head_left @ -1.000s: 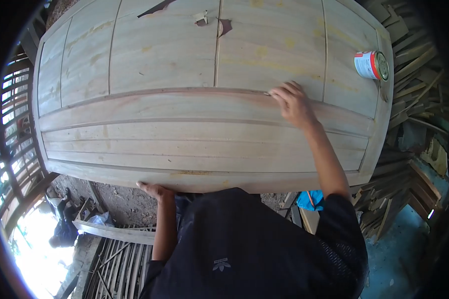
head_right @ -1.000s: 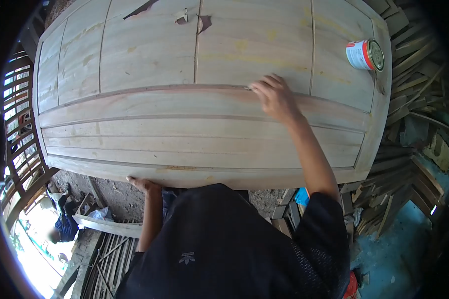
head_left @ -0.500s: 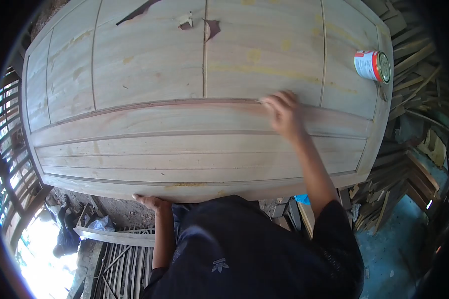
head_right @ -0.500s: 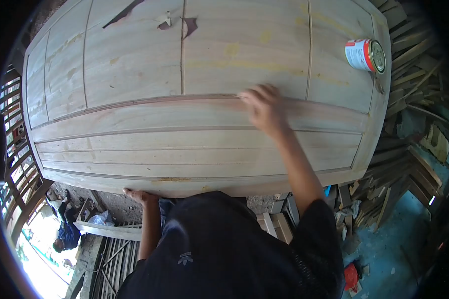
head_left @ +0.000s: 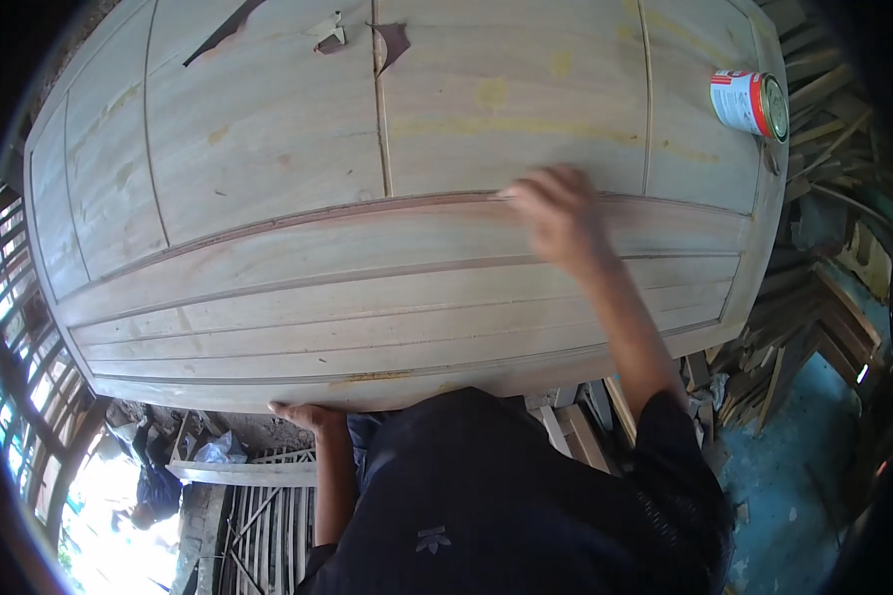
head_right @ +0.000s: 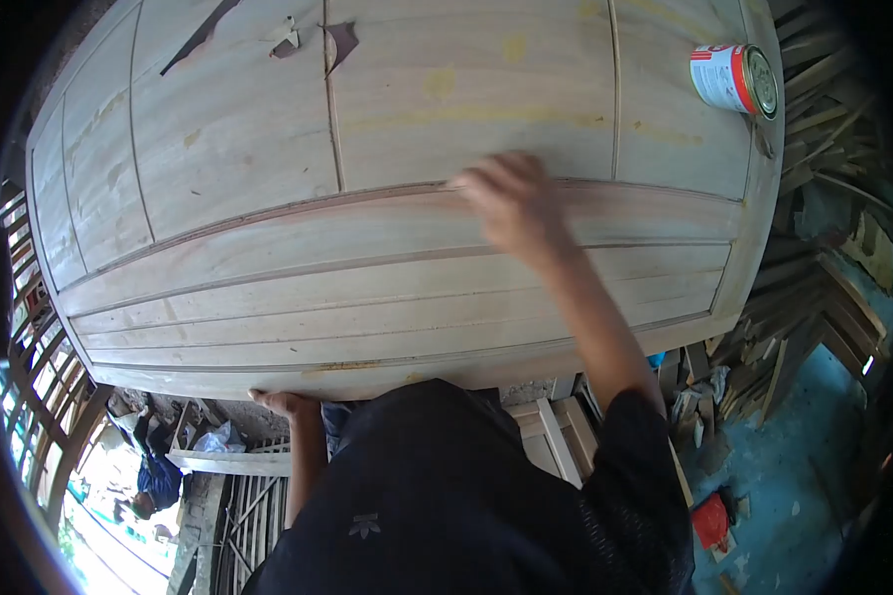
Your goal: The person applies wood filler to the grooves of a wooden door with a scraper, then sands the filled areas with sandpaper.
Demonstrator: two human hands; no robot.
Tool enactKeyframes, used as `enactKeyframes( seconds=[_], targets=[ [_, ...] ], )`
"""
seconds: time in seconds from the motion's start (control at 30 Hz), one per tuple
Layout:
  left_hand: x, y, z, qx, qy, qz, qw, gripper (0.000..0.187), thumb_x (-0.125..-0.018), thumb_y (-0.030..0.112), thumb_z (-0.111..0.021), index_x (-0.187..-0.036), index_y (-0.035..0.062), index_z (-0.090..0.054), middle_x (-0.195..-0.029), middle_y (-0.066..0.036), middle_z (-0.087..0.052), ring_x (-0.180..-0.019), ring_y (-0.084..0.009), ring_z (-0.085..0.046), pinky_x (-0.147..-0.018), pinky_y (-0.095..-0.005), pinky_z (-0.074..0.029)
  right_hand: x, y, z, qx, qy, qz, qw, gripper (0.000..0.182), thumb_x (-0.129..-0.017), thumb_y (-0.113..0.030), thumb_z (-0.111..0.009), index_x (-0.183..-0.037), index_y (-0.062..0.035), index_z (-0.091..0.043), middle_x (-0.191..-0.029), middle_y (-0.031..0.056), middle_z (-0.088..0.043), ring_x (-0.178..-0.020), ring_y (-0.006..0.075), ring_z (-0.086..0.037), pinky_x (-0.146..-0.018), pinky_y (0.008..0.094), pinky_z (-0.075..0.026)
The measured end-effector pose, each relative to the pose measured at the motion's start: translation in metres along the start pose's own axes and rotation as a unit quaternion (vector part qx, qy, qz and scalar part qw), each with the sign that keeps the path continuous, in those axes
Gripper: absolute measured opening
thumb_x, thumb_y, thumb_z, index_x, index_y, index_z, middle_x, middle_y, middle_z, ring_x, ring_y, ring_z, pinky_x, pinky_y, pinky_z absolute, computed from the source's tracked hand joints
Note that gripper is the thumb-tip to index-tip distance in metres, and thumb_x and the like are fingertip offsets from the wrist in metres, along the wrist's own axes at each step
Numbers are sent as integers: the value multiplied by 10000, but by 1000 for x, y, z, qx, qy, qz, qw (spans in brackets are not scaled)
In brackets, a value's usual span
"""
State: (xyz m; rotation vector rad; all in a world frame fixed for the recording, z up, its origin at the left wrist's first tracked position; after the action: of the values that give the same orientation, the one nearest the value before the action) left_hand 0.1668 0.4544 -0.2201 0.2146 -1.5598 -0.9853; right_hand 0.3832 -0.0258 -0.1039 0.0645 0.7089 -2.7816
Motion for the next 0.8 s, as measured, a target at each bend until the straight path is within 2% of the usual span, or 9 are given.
enactKeyframes(
  seconds=[0.13, 0.23, 0.33, 0.37, 0.5, 0.6, 0.63, 0.67, 0.8],
  targets=[
    [-6, 0, 5, 28, -6, 18, 999, 861, -1044, 707, -279, -1629, 78, -332, -1609, -191, -405, -1482, -384, -391, -1245, -536, -310, 34, 46, 34, 49, 29, -85, 995, 354, -764, 87, -649, -1048, -103, -740, -985, 50, -688, -1016, 291, -649, -911, 449, -504],
    [-3, 3, 7, 4, 14, 3, 1000, 864, -1046, 715, -266, -1624, 78, -345, -1610, -186, -413, -1477, -382, -402, -1249, -528, -311, -3, -15, -24, -37, 42, -28, 998, 316, -786, 58, -638, -1041, -104, -730, -1043, 92, -701, -1027, 328, -655, -917, 478, -511],
    [-11, -1, 16, -8, 13, 17, 1000, 866, -1042, 714, -257, -1628, 82, -344, -1618, -178, -408, -1479, -389, -401, -1242, -542, -319, -12, -28, -30, -18, -4, -25, 1000, 355, -784, 72, -634, -1062, -122, -739, -1062, 76, -697, -1053, 316, -650, -946, 468, -507],
    [-16, -3, 20, -6, -1, 24, 1000, 874, -1034, 715, -257, -1634, 86, -338, -1629, -173, -398, -1483, -395, -394, -1235, -557, -327, 4, -6, -11, -10, 13, -32, 999, 392, -770, 84, -629, -1074, -135, -746, -1077, 62, -699, -1071, 302, -646, -968, 469, -494],
    [-14, -3, 22, -10, 27, 14, 999, 877, -1034, 717, -261, -1635, 83, -328, -1635, -183, -382, -1486, -405, -389, -1238, -563, -322, 98, 98, 77, 164, 48, -130, 977, 460, -728, 80, -630, -1124, -114, -762, -1115, 98, -707, -1110, 373, -635, -1019, 520, -469],
    [-20, -7, 24, 10, 0, 32, 999, 880, -1035, 721, -261, -1641, 87, -324, -1647, -183, -372, -1493, -409, -382, -1245, -569, -315, 94, 84, 57, 155, 55, -62, 984, 429, -771, 61, -658, -1117, -163, -776, -1139, 71, -706, -1118, 332, -639, -1024, 492, -470],
    [-25, -6, 34, 0, 1, 34, 999, 880, -1035, 721, -261, -1641, 87, -324, -1647, -183, -372, -1493, -409, -382, -1245, -569, -315, 77, 65, 34, 57, 19, -64, 996, 477, -751, 71, -673, -1152, -162, -783, -1169, 82, -695, -1148, 338, -634, -1028, 500, -476],
    [-31, -7, 40, -4, -8, 28, 1000, 882, -1033, 725, -262, -1643, 91, -324, -1654, -182, -365, -1496, -409, -378, -1248, -572, -312, 84, 69, 38, 56, 17, -74, 996, 477, -751, 71, -673, -1152, -162, -783, -1169, 82, -695, -1148, 338, -634, -1028, 500, -476],
    [-20, -4, 22, 5, -12, 13, 1000, 881, -1026, 732, -269, -1643, 105, -331, -1652, -178, -368, -1497, -405, -376, -1246, -583, -309, 105, 102, 81, 225, 79, -113, 965, 463, -753, 74, -715, -1163, -130, -782, -1090, 81, -691, -1074, 323, -662, -969, 494, -508]
  ],
)
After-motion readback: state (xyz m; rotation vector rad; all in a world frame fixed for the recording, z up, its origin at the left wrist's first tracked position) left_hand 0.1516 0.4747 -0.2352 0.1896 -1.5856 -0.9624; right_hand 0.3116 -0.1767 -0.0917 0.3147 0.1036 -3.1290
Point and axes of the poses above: each hand's wrist, its own x-axis away from the middle knuckle, its own z-axis out of the back of the hand, y = z × x, the point moved 8 cm from there along -x, towards the middle knuckle
